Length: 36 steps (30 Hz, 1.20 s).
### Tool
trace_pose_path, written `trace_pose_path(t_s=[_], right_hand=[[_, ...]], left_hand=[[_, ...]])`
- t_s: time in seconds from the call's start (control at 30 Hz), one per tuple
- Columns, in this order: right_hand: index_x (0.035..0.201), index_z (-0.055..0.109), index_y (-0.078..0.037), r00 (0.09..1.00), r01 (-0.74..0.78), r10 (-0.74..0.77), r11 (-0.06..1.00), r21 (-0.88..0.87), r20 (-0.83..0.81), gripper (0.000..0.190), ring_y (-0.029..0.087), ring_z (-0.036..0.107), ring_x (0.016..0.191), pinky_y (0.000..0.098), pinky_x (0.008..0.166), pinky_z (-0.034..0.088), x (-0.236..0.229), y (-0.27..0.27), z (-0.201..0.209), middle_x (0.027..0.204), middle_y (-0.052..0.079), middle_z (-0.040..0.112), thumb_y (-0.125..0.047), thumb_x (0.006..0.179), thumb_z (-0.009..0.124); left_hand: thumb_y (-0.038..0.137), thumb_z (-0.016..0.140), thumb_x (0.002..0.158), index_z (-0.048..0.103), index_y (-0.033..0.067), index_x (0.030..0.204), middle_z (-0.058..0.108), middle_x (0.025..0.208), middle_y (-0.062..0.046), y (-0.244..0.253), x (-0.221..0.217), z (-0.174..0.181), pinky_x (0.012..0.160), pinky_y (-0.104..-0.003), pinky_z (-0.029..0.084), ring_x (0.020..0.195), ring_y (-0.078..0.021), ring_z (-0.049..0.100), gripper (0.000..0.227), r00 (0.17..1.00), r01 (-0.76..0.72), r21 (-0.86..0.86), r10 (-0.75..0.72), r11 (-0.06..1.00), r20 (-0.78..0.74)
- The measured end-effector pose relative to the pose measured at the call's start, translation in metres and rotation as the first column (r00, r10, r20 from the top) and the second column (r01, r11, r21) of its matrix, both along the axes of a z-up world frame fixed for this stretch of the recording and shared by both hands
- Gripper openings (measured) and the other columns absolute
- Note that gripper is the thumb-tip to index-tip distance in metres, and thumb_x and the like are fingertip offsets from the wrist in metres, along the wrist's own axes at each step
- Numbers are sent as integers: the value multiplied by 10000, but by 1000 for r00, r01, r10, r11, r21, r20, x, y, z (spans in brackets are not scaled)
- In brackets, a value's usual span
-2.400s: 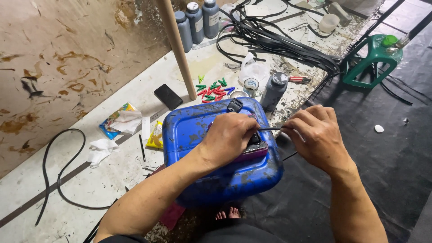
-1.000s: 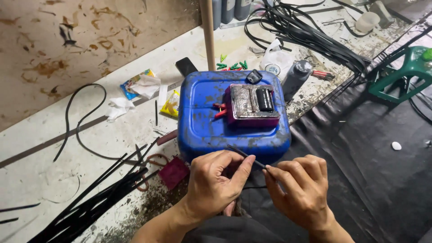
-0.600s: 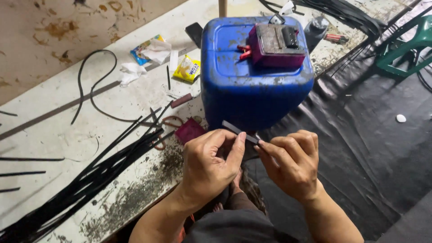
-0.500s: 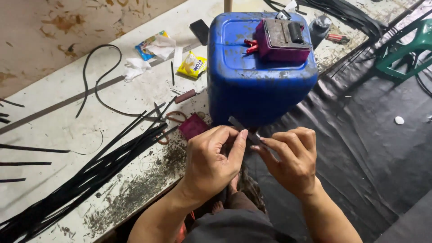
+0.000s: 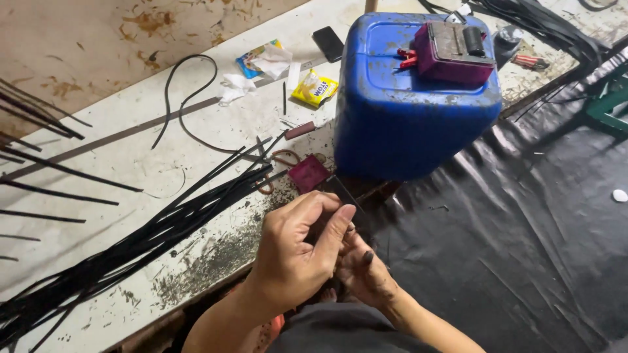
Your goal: The person repeatedly feeds black cable strips through a small purple shaping tool on a blue container, then stretches and hangs the shaped strips on a wall rack. The process is repeated with multiple strips.
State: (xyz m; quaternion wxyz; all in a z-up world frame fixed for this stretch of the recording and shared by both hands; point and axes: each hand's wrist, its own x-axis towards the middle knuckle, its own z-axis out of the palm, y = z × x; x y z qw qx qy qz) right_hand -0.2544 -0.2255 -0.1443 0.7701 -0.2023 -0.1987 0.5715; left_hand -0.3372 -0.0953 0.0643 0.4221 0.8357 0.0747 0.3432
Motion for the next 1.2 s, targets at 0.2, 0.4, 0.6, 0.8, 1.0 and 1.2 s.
trace_pose_path(t_s=[0.2, 0.4, 0.6, 0.8, 1.0, 1.2], right_hand=[[1381, 529, -262, 935, 197, -174, 979, 44, -308, 581, 179, 507, 894, 352, 778, 409, -14, -7, 7, 1149, 74, 640, -485, 903, 773], [1231, 648, -205, 894, 380, -380, 924, -47, -239, 353, 174, 459, 771, 394, 875, 418, -1, -32, -14, 948, -12, 620, -355, 932, 761], [1267, 607, -101, 892, 444, -443, 896, 5, 91, 546, 173, 553, 755, 369, 834, 446, 14, -53, -6, 900, 85, 616, -381, 875, 863], [1403, 540, -95, 964, 259, -263, 962, 88, 42, 616, 272, 501, 908, 404, 812, 409, 34, -63, -13, 1034, 153, 542, -123, 882, 866], [1356, 510, -104, 986, 161, -162, 987, -29, -42, 533, 281, 525, 880, 349, 802, 465, 30, -65, -3, 1002, 191, 558, 20, 889, 735], [1334, 520, -131, 994, 105, -106, 994, -37, -8, 459, 295, 540, 815, 374, 789, 444, 17, -66, 2, 958, 173, 568, -18, 929, 705]], left_hand=[[139, 610, 991, 663, 12, 841, 706, 775, -84, 4, -53, 2, 570, -262, 625, 660, -174, 716, 204, 996, -87, -108, 88, 990, -3], [108, 628, 994, 654, 3, 848, 692, 764, -97, 3, -86, -26, 467, -231, 550, 556, -146, 627, 182, 967, -189, -423, 243, 886, 76], [114, 623, 1009, 648, -14, 883, 684, 780, -122, 2, -86, -53, 509, -260, 583, 610, -175, 664, 181, 956, -146, -525, 257, 839, 144], [113, 639, 1004, 650, 0, 879, 672, 782, -110, -1, -80, -65, 502, -258, 598, 627, -176, 666, 169, 934, -190, -566, 325, 802, 146], [126, 639, 1012, 653, 8, 901, 688, 788, -106, -9, -84, -61, 508, -249, 587, 663, -177, 701, 163, 929, -211, -560, 342, 801, 138], [110, 639, 1016, 655, 4, 907, 705, 787, -113, -19, -93, -49, 485, -231, 598, 567, -155, 660, 153, 909, -320, -462, 406, 827, 98]])
